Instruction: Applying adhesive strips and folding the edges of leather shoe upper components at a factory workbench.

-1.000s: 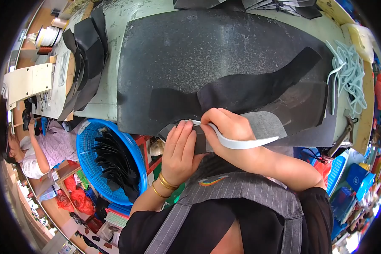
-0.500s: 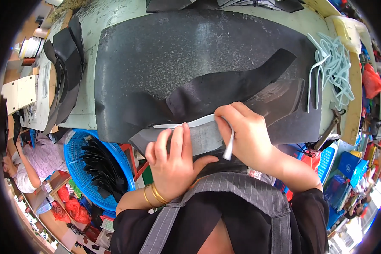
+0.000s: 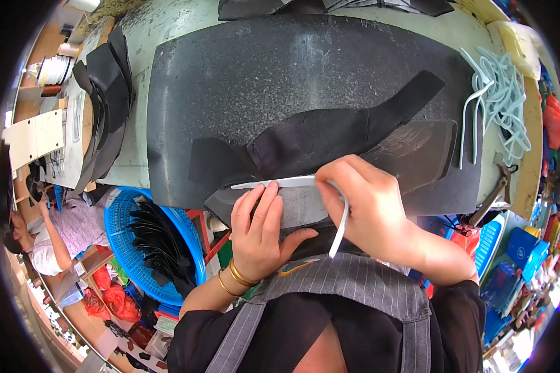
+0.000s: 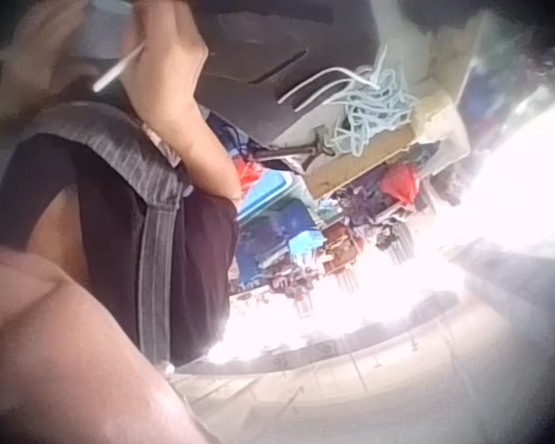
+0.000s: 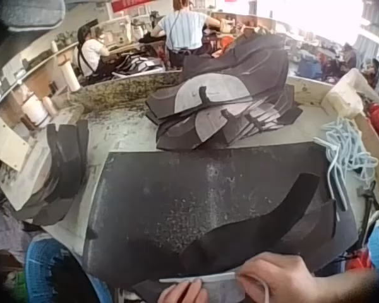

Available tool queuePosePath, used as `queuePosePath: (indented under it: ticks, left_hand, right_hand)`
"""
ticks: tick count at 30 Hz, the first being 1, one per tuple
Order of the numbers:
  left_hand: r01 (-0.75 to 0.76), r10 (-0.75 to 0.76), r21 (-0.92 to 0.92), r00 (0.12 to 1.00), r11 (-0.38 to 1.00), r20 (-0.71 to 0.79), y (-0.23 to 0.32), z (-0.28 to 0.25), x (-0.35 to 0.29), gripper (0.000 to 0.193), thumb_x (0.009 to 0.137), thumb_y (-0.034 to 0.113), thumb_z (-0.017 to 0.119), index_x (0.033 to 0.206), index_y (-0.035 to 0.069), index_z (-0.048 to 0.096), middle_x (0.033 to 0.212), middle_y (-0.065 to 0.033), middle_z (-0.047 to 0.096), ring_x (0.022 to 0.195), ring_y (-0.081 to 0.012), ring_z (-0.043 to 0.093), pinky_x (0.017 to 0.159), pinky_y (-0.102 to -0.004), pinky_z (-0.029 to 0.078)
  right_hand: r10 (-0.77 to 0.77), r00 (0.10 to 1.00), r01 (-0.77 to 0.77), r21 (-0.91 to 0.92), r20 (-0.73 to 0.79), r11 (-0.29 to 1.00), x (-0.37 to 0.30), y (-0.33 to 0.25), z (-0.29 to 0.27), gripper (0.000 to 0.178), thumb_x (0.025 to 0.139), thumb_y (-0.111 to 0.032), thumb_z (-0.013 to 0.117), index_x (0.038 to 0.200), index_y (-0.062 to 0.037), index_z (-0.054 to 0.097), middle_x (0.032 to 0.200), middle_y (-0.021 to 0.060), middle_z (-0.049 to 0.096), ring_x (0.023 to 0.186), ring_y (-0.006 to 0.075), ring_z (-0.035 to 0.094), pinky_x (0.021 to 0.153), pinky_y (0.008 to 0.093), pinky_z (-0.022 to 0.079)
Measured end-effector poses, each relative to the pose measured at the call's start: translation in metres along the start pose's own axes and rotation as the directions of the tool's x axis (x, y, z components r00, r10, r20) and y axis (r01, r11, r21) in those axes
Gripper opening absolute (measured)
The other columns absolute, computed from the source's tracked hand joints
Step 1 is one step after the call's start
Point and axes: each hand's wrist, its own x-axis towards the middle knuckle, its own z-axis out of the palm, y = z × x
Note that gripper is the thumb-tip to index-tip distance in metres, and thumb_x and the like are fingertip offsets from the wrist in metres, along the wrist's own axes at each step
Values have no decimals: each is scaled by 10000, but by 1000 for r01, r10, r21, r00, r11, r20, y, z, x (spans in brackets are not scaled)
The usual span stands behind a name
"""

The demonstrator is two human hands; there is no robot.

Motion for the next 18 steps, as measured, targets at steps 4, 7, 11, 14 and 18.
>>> queuePosePath:
  ticks: [4, 7, 11, 14, 18]
  left_hand:
    - [26, -32, 114, 998, 993, 52, 10, -3, 7, 775, 829, 575, 724, 1218, -84, 603, 1298, -224, 622, 1201, -364, 572, 989, -500, 449]
    - [41, -58, 218, 996, 975, 72, 26, 0, 20, 800, 868, 651, 626, 1197, -77, 636, 1298, -206, 632, 1203, -315, 581, 974, -463, 419]
    - [-161, 131, 301, 984, 940, 119, 14, 2, 34, 638, 913, 593, 597, 1155, 9, 684, 1285, -127, 669, 1201, -237, 591, 951, -412, 400]
    - [-351, 285, 256, 922, 901, 262, -6, -10, 45, 517, 911, 545, 611, 1128, 84, 701, 1261, -85, 691, 1163, -200, 619, 952, -414, 407]
    - [-360, 252, 260, 894, 896, 369, 4, -14, 54, 706, 862, 655, 567, 1239, 67, 674, 1241, -82, 665, 1162, -223, 598, 966, -417, 409]
  right_hand:
    - [35, 999, -40, -156, -35, 987, -3, 10, 9, 143, 829, -1, 711, 935, -48, 627, 807, 119, 628, 695, 344, 665, 599, 405, 534]
    - [100, 995, -103, -197, -24, 975, -2, 10, 10, 136, 835, -39, 711, 936, -54, 621, 840, 116, 631, 719, 352, 663, 623, 427, 542]
    - [104, 993, -91, -214, 51, 973, -2, 12, 7, 141, 826, -43, 719, 940, -43, 635, 915, 122, 632, 771, 348, 662, 669, 430, 547]
    - [-28, 999, 34, -152, 38, 988, -7, 18, -9, 143, 829, -35, 729, 958, -36, 670, 905, 126, 638, 763, 338, 668, 674, 413, 552]
    - [152, 984, -158, -63, -97, 985, -25, 26, -35, 108, 853, 14, 717, 957, -9, 708, 911, 109, 679, 735, 241, 706, 634, 316, 561]
